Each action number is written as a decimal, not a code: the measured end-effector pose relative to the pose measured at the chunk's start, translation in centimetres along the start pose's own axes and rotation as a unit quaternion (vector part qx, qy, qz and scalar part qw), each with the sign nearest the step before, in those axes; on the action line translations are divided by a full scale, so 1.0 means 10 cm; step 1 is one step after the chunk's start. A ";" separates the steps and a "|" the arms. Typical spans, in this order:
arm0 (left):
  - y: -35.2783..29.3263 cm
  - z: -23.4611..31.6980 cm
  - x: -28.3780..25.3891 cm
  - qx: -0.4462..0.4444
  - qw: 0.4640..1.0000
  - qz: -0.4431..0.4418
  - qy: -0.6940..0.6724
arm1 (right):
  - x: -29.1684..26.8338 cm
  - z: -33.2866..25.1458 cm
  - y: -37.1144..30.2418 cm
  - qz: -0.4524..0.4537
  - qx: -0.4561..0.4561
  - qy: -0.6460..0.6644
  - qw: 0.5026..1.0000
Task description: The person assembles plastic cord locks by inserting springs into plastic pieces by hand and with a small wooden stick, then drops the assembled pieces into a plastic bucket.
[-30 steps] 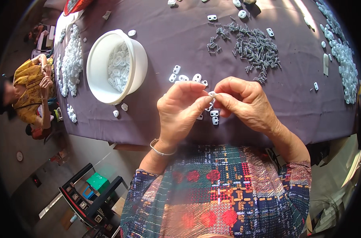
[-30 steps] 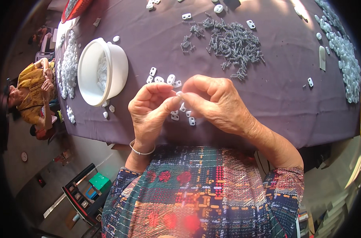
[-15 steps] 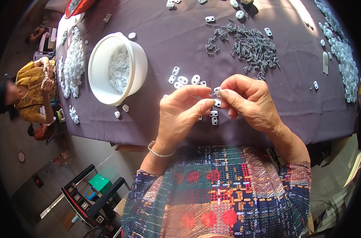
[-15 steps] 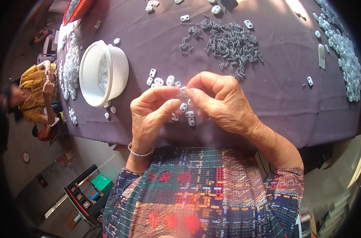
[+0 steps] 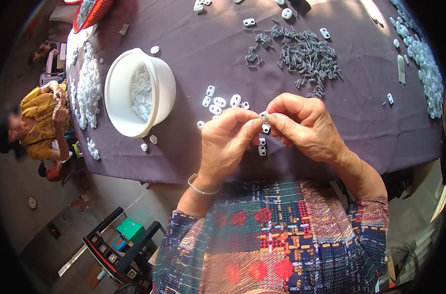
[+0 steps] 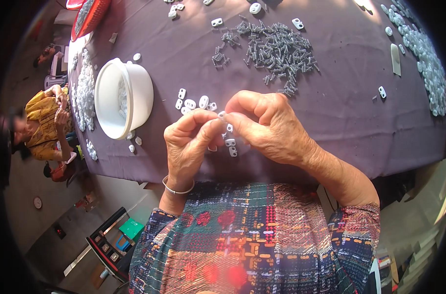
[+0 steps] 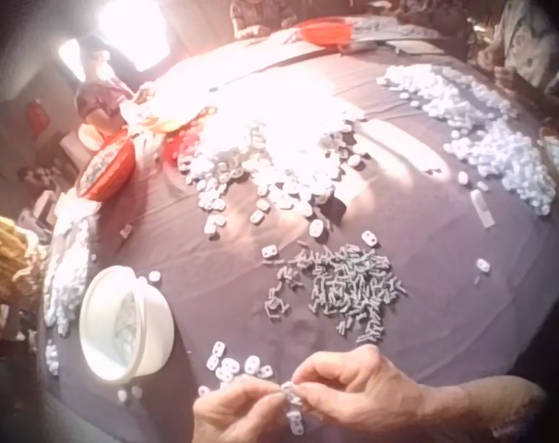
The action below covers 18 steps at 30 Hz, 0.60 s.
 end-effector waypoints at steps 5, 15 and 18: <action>0.00 0.01 0.02 0.006 1.000 -0.003 0.004 | 0.01 0.04 0.01 0.007 -0.009 -0.039 0.999; 0.02 -0.02 -0.22 0.128 0.980 0.146 0.052 | -0.03 -0.05 0.00 0.047 0.015 0.108 0.993; 0.05 -0.11 -0.45 0.151 0.942 0.171 0.246 | -0.07 -0.04 0.03 0.050 -0.001 0.118 0.992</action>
Point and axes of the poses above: each hand's wrist, its own y-axis towards the middle knuckle, its own x-axis out of the palm, z = x × y, the point moved 1 cm from there along y, towards the middle knuckle, and after that the axes turned 4 degrees about x, right-handed, at the moved point
